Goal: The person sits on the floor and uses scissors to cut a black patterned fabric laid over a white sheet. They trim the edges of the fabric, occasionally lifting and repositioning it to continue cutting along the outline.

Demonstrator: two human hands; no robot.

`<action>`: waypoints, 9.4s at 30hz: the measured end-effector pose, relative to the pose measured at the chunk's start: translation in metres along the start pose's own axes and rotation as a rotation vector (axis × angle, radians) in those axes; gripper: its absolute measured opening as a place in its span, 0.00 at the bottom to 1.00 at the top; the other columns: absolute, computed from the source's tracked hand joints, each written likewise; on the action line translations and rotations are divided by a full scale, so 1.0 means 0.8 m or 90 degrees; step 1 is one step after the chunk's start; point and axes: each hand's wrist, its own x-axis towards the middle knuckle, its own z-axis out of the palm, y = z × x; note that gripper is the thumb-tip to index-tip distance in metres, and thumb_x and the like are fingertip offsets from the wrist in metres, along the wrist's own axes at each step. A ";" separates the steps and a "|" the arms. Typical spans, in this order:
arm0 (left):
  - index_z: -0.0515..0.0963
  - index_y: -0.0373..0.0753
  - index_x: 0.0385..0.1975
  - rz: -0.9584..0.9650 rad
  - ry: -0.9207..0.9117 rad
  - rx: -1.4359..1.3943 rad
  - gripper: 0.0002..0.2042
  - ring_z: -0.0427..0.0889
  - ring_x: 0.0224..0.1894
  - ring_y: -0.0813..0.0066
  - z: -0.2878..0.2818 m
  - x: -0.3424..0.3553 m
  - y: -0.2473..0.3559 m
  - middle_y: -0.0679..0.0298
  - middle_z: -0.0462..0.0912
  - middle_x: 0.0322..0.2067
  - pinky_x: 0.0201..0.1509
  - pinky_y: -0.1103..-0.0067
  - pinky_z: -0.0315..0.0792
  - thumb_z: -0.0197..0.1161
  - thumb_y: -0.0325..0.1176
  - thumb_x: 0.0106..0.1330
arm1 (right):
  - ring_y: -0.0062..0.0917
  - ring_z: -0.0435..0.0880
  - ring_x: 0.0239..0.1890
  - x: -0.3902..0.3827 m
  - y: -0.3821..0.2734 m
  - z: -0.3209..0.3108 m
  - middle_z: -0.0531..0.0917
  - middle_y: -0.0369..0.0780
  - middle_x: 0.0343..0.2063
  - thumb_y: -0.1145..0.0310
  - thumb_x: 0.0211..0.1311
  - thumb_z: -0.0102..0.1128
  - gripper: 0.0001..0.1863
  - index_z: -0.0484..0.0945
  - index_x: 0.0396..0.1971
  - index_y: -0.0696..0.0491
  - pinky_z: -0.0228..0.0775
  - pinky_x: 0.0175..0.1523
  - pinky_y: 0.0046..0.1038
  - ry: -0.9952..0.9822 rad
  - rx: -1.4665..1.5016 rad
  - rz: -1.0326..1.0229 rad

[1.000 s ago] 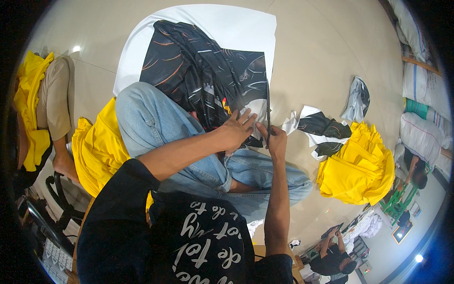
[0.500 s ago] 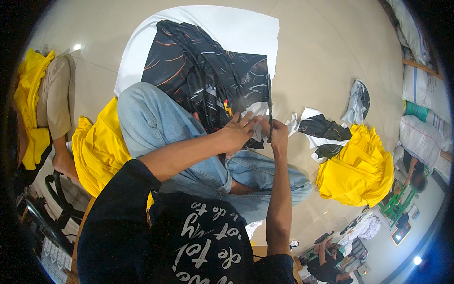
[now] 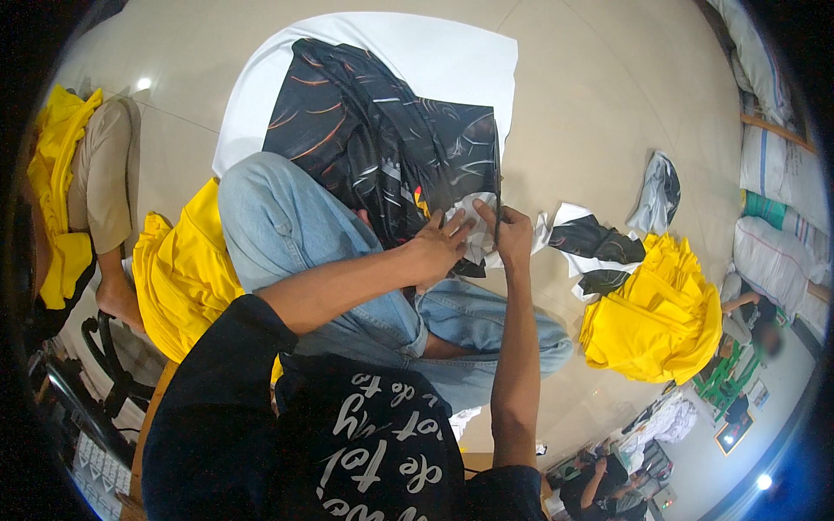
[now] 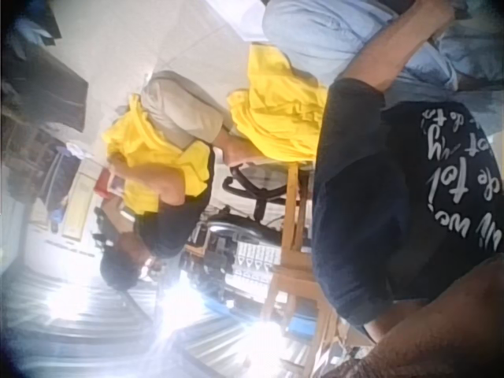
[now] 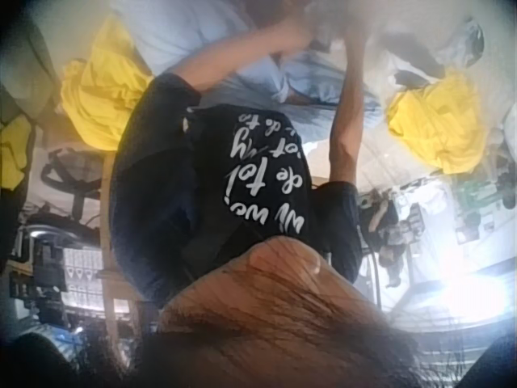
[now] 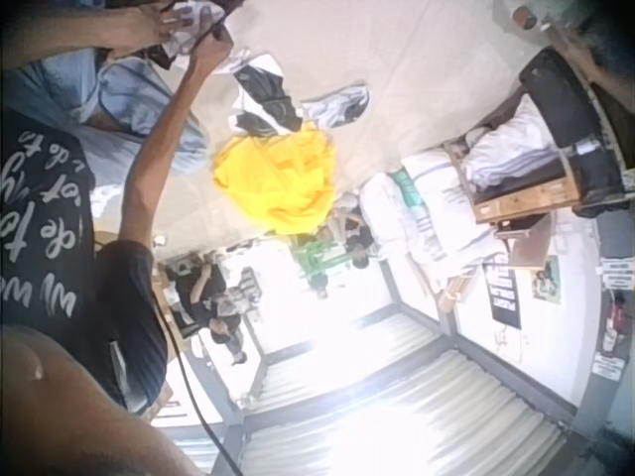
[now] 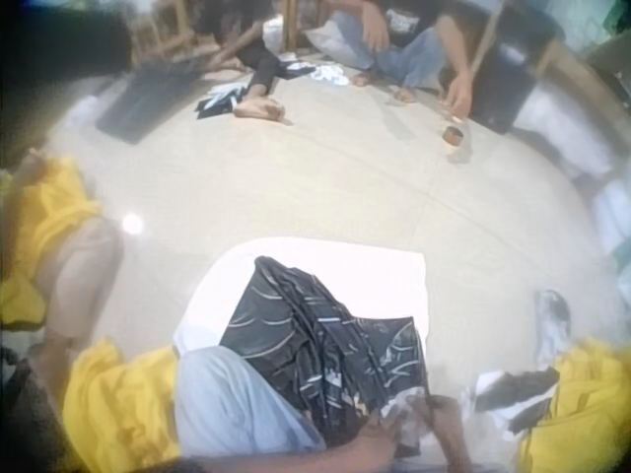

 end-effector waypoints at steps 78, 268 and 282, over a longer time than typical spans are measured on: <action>0.81 0.36 0.52 -0.213 0.442 0.062 0.26 0.65 0.70 0.45 0.023 0.040 -0.022 0.44 0.69 0.65 0.69 0.52 0.63 0.73 0.44 0.56 | 0.16 0.68 0.12 -0.057 0.023 -0.033 0.73 0.32 0.13 0.42 0.62 0.69 0.27 0.79 0.24 0.54 0.56 0.19 0.21 -0.126 0.254 0.038; 0.47 0.35 0.78 -0.394 0.343 -0.053 0.55 0.40 0.78 0.33 -0.025 0.033 -0.046 0.42 0.44 0.77 0.75 0.44 0.50 0.74 0.49 0.54 | 0.15 0.66 0.11 -0.038 0.016 0.036 0.70 0.30 0.11 0.44 0.55 0.76 0.26 0.80 0.21 0.54 0.53 0.17 0.22 -0.071 0.223 0.041; 0.47 0.36 0.78 -0.393 0.404 -0.044 0.54 0.40 0.78 0.33 -0.008 0.044 -0.050 0.42 0.44 0.77 0.74 0.43 0.51 0.75 0.45 0.54 | 0.14 0.66 0.11 -0.007 -0.008 0.034 0.69 0.30 0.10 0.45 0.54 0.77 0.27 0.76 0.16 0.52 0.54 0.18 0.21 -0.029 0.116 0.008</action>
